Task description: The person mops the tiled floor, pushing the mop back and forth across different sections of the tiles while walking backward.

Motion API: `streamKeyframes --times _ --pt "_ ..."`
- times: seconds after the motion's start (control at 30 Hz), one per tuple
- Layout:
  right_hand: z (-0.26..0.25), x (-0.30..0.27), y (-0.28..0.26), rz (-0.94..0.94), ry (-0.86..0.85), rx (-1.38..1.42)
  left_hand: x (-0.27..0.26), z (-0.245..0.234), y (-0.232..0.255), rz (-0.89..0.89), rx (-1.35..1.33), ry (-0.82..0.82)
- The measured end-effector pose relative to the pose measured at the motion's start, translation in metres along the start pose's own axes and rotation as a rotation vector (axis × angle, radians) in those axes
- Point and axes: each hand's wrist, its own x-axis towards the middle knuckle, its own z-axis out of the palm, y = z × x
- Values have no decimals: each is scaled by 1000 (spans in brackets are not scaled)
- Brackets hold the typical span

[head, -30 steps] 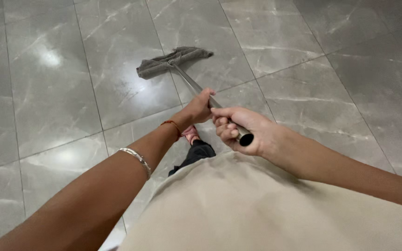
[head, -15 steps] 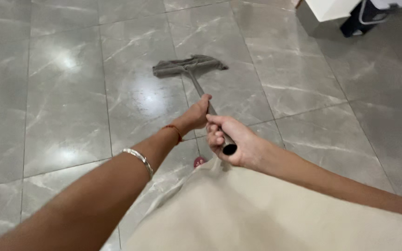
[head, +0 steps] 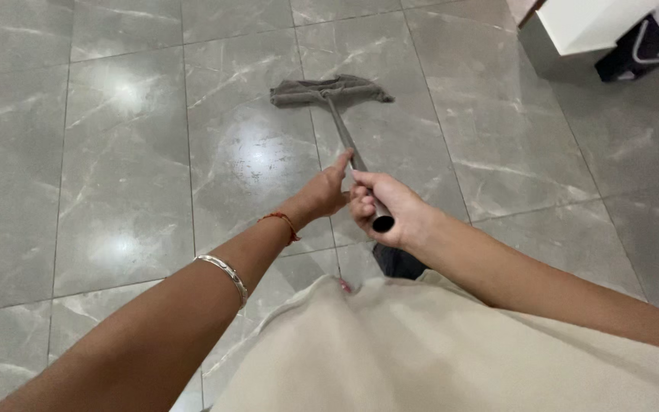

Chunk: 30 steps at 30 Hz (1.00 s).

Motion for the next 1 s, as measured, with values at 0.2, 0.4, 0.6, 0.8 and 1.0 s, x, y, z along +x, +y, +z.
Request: streamKeyframes --times 0.2,0.4,0.6,0.8,1.0 --pt "-12 33 -54 128 -3 -153 59 -20 5 -16 23 63" --pt "-29 86 -147 127 95 -384 130 -52 26 -25 -45 -22" --pt "-44 164 -296 213 20 -562 220 -67 56 37 -78 85" --pt "-35 238 -424 265 68 -679 292 -72 71 -94 -107 116" --pt "-48 259 -448 132 62 -828 308 -61 63 -127 -117 209"
